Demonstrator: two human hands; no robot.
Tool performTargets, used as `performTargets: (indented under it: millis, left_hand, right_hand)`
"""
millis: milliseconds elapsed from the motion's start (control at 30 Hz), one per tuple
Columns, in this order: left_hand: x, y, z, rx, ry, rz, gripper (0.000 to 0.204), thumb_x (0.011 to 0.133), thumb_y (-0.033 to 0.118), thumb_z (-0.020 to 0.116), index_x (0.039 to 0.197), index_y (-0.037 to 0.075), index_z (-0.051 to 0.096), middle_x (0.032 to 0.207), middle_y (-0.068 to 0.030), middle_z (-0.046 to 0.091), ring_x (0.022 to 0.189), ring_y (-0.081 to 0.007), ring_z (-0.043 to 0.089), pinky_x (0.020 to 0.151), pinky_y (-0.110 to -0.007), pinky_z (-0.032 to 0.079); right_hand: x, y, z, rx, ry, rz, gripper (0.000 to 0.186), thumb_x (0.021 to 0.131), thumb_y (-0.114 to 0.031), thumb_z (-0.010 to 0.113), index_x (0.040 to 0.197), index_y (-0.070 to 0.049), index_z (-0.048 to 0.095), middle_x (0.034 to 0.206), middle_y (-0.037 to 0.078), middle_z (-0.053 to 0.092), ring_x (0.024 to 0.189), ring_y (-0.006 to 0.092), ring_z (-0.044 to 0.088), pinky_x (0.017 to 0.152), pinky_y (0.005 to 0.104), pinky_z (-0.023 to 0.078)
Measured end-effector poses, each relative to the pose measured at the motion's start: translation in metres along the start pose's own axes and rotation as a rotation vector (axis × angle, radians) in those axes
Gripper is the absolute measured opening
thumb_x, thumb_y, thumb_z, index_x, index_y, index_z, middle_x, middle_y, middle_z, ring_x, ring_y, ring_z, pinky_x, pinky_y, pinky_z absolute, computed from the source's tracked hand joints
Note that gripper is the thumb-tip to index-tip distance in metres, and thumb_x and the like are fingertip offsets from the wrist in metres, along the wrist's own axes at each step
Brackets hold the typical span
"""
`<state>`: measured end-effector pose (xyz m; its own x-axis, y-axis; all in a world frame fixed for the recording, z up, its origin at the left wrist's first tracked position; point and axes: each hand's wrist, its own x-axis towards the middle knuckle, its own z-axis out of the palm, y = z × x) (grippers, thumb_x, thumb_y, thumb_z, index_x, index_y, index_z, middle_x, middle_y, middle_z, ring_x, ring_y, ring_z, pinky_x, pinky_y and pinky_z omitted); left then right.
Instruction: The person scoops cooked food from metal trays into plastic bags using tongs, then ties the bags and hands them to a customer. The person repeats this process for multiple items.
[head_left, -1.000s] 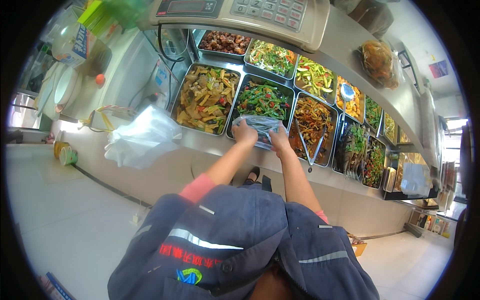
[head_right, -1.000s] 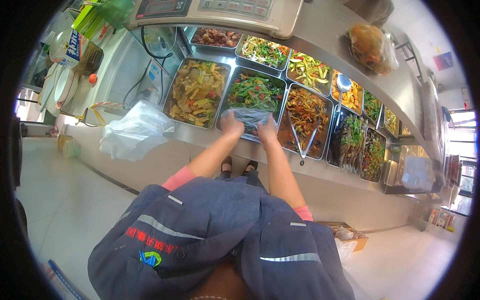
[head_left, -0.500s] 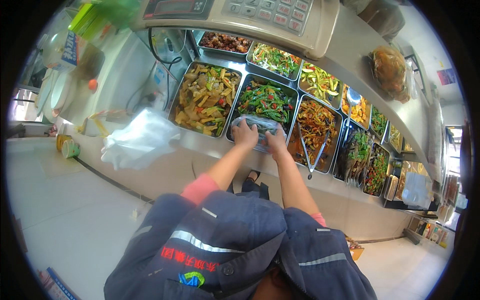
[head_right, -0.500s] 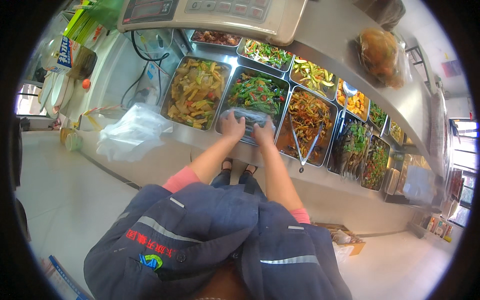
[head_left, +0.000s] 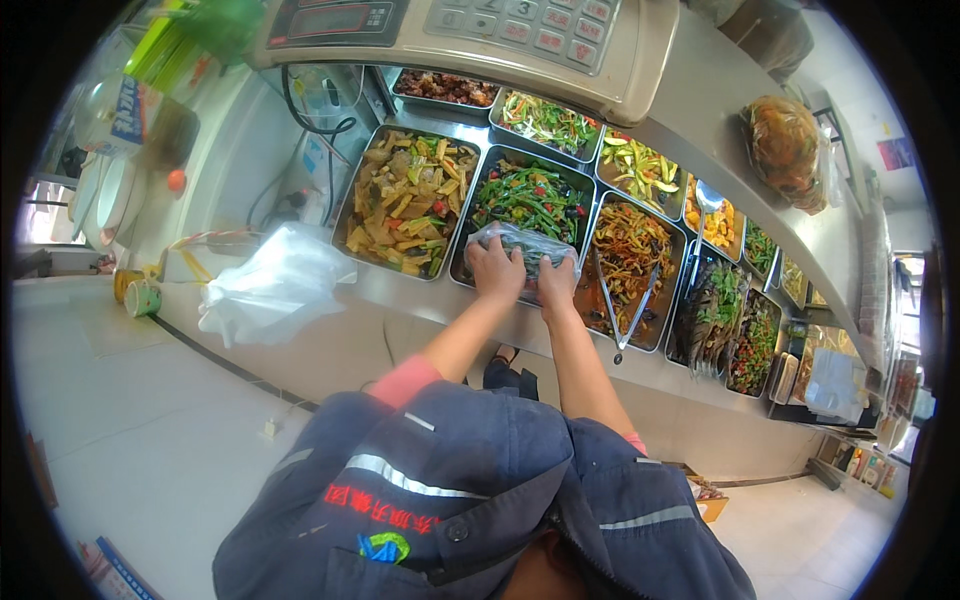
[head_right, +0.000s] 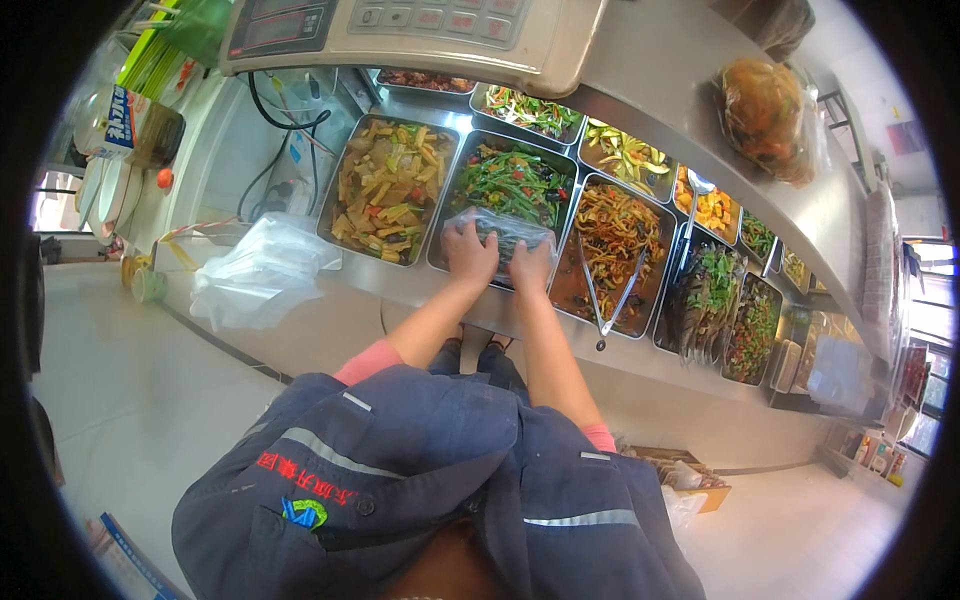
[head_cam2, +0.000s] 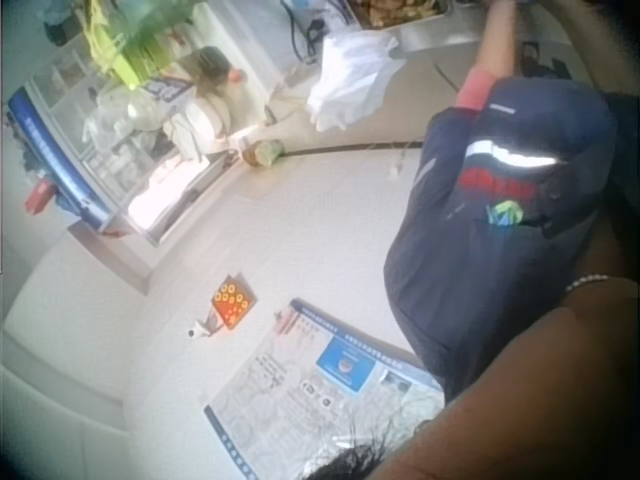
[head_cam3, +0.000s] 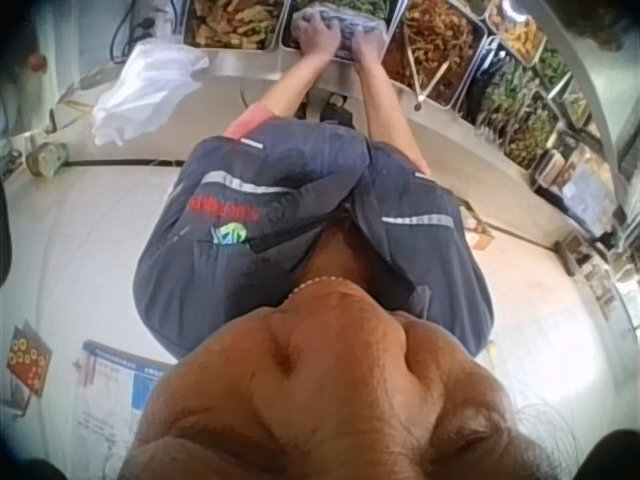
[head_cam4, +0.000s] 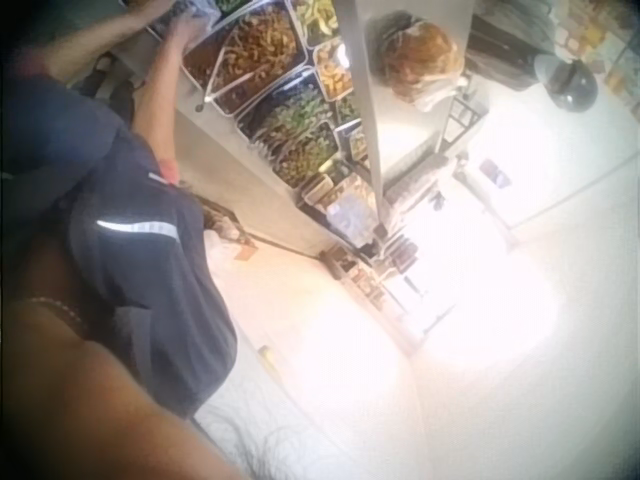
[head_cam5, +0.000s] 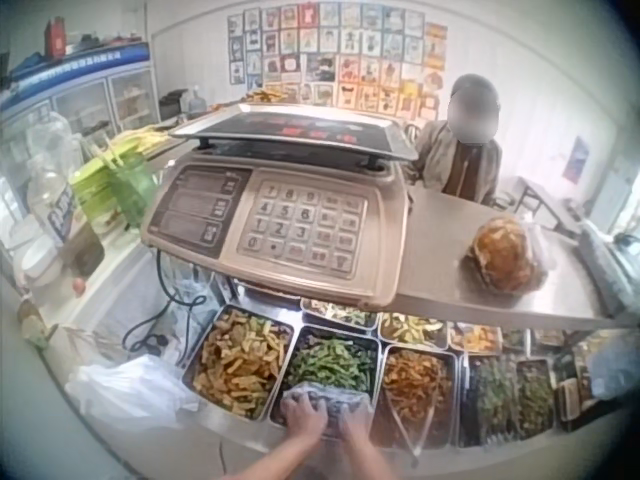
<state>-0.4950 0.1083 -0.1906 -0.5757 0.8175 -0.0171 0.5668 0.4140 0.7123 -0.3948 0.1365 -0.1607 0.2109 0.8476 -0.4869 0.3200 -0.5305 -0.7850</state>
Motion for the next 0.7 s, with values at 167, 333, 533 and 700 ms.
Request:
performTargets:
  millis: [167,333,533,700]
  left_hand:
    - [0.023,0.009,0.003,0.067,0.029,-0.047,0.061,0.087,0.039,0.069,0.132,-0.001,0.055,0.125,-0.0325,0.054,0.123,-0.047,0.048,0.107,-0.052,0.038]
    - [0.034,-0.001,0.0,-0.007,-0.091,-0.044,0.063,0.086,0.045,0.07,0.13,0.0,0.059,0.125,-0.0309,0.055,0.122,-0.0455,0.05,0.105,-0.051,0.04]
    - [0.029,0.012,-0.002,0.116,-0.068,-0.117,0.069,0.089,0.045,0.066,0.133,-0.006,0.049,0.132,-0.0297,0.052,0.132,-0.0476,0.043,0.111,-0.054,0.036]
    - [0.04,0.023,-0.007,0.111,-0.216,-0.246,0.076,0.089,0.058,0.062,0.14,0.002,0.052,0.138,-0.027,0.05,0.136,-0.0427,0.041,0.111,-0.053,0.037]
  right_hand:
    - [0.015,-0.008,0.006,0.053,-0.061,0.168,0.051,0.095,-0.013,0.06,0.142,0.001,0.043,0.115,0.017,0.062,0.073,0.0234,0.066,0.052,0.0364,0.054]
    - [0.023,-0.015,0.009,0.171,-0.174,0.305,0.046,0.1,-0.025,0.054,0.139,-0.004,0.043,0.099,0.014,0.063,0.064,0.0236,0.064,0.046,0.0349,0.05]
    - [0.013,-0.011,0.015,0.176,-0.035,0.246,0.043,0.103,-0.027,0.05,0.139,-0.004,0.042,0.109,0.019,0.062,0.06,0.0256,0.066,0.043,0.0365,0.048]
    - [0.041,-0.019,0.008,0.199,-0.214,0.368,0.048,0.104,-0.039,0.045,0.143,-0.01,0.042,0.127,0.019,0.056,0.099,0.0382,0.063,0.062,0.0562,0.054]
